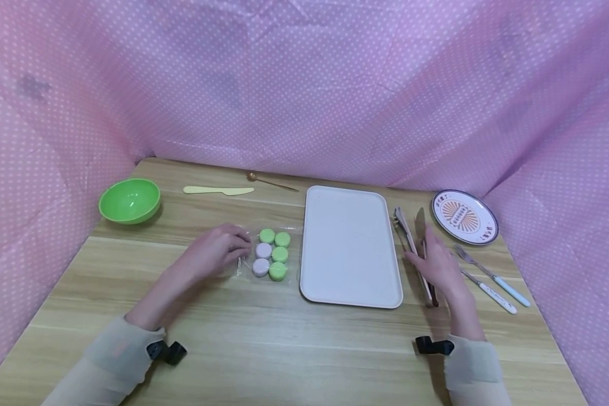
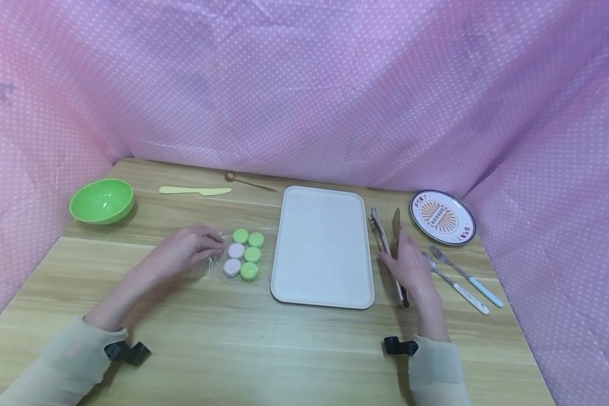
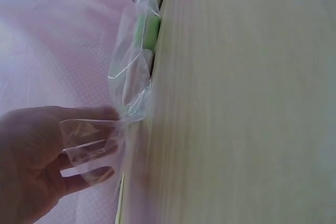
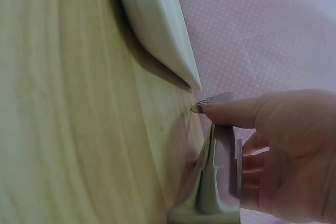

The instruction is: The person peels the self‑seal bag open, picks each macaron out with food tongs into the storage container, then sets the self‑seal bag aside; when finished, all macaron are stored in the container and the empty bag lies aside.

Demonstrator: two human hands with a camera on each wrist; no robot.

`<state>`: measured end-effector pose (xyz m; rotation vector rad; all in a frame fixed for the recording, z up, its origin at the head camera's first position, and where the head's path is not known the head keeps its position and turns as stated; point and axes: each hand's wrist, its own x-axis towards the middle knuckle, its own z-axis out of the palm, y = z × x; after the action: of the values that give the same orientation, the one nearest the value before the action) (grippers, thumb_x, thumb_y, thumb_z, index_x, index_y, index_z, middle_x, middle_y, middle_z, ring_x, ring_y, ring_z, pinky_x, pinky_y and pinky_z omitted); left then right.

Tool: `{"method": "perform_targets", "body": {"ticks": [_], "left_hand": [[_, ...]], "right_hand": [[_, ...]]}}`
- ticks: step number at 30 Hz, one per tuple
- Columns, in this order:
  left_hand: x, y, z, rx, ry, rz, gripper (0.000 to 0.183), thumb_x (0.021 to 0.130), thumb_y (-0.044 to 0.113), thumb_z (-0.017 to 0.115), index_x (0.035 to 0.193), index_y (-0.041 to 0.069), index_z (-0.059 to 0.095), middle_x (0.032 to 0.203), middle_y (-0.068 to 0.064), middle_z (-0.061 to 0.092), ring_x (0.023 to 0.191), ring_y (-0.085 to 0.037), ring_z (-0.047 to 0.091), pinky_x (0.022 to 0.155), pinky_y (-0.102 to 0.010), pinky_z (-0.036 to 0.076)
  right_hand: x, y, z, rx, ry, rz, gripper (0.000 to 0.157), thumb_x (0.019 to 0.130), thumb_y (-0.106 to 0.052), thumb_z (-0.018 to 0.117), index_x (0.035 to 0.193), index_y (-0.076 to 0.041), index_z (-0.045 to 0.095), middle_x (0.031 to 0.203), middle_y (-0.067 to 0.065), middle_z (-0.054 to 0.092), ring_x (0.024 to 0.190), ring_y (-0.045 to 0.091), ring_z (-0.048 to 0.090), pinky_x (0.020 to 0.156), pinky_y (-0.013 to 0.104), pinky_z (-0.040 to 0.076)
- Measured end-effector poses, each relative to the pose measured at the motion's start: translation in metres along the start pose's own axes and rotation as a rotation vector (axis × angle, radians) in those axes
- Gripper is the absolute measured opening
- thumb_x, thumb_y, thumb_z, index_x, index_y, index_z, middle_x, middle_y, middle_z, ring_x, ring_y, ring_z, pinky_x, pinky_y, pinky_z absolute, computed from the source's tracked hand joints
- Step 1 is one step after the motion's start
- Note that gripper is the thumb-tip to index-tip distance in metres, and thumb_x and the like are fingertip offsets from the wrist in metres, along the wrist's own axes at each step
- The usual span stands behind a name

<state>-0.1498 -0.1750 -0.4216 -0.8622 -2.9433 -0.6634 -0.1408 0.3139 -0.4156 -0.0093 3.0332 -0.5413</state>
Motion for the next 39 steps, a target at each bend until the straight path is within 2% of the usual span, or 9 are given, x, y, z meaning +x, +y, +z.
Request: {"method": "perform_targets", "body": {"ticks": [7,15,18,21,25,27,33,36,39], "left_hand": [[-0.001,0.000,-0.001,-0.135,0.013,-0.153,0.013,0.085,0.029,0.069,0.095,0.021,0.073,0.104,0.002,0.070,0.107,-0.022,0.060,0.098,-0.046,0.047],[0.002,-0.007,-0.003,-0.368,-0.048,-0.310,0.006,0.083,0.025,0.071,0.088,0.023,0.073,0.098,0.004,0.070,0.082,-0.013,0.062,0.073,-0.031,0.052],[0.002,-0.011,-0.005,-0.447,-0.077,-0.376,0.006,0.082,0.024,0.072,0.088,0.023,0.072,0.092,0.005,0.071,0.079,-0.014,0.062,0.069,-0.030,0.050],[0.001,-0.013,-0.008,-0.512,-0.082,-0.422,0.006,0.080,0.023,0.073,0.086,0.022,0.071,0.088,0.004,0.072,0.076,-0.018,0.063,0.065,-0.031,0.052],[0.002,-0.015,-0.010,-0.509,-0.059,-0.392,0.007,0.078,0.019,0.075,0.084,0.019,0.071,0.086,0.001,0.071,0.077,-0.018,0.063,0.068,-0.031,0.053],[0.003,-0.016,-0.011,-0.490,-0.047,-0.361,0.011,0.078,0.016,0.075,0.088,0.016,0.071,0.087,0.000,0.070,0.081,-0.016,0.063,0.074,-0.029,0.053],[0.004,-0.019,-0.012,-0.494,-0.055,-0.322,0.034,0.078,0.010,0.074,0.111,0.012,0.066,0.086,-0.002,0.069,0.081,-0.017,0.062,0.073,-0.028,0.052],[0.003,-0.022,-0.012,-0.478,-0.057,-0.306,0.038,0.077,0.010,0.074,0.114,0.013,0.066,0.084,-0.001,0.070,0.080,-0.016,0.062,0.072,-0.026,0.052],[0.002,-0.024,-0.013,-0.469,-0.060,-0.304,0.038,0.078,0.011,0.074,0.115,0.015,0.066,0.085,0.000,0.071,0.080,-0.015,0.062,0.071,-0.025,0.052]], "right_hand": [[-0.001,0.003,-0.003,0.045,0.016,-0.035,0.081,0.091,-0.032,0.059,0.148,0.002,0.012,0.135,0.035,0.040,0.120,0.052,0.043,0.096,0.063,0.036],[-0.005,-0.004,-0.014,0.150,0.032,-0.056,0.082,0.094,-0.030,0.056,0.149,0.004,0.005,0.148,0.035,0.022,0.133,0.053,0.027,0.108,0.063,0.025],[-0.004,-0.012,-0.017,0.166,0.049,-0.072,0.080,0.093,-0.031,0.057,0.149,0.001,0.010,0.150,0.031,0.024,0.136,0.050,0.027,0.109,0.062,0.025],[-0.003,-0.023,-0.019,0.189,0.085,-0.105,0.072,0.092,-0.031,0.058,0.149,-0.007,0.021,0.144,0.026,0.039,0.130,0.043,0.039,0.104,0.060,0.034],[-0.001,-0.039,-0.021,0.197,0.142,-0.164,0.059,0.091,-0.031,0.061,0.143,-0.017,0.037,0.121,0.014,0.057,0.107,0.032,0.054,0.086,0.052,0.044],[0.000,-0.047,-0.022,0.192,0.163,-0.199,0.059,0.090,-0.028,0.063,0.143,-0.017,0.038,0.117,0.013,0.058,0.105,0.029,0.054,0.086,0.049,0.044],[0.005,-0.077,-0.021,0.227,0.165,-0.282,0.060,0.088,-0.021,0.065,0.142,-0.016,0.040,0.091,0.007,0.057,0.086,0.022,0.052,0.074,0.036,0.042],[0.007,-0.094,-0.020,0.230,0.149,-0.307,0.059,0.089,-0.022,0.065,0.142,-0.016,0.041,0.090,0.005,0.058,0.079,0.018,0.053,0.068,0.031,0.041],[0.007,-0.109,-0.019,0.215,0.134,-0.357,0.059,0.089,-0.022,0.065,0.142,-0.016,0.041,0.099,0.004,0.061,0.079,0.015,0.056,0.066,0.028,0.043]]}}
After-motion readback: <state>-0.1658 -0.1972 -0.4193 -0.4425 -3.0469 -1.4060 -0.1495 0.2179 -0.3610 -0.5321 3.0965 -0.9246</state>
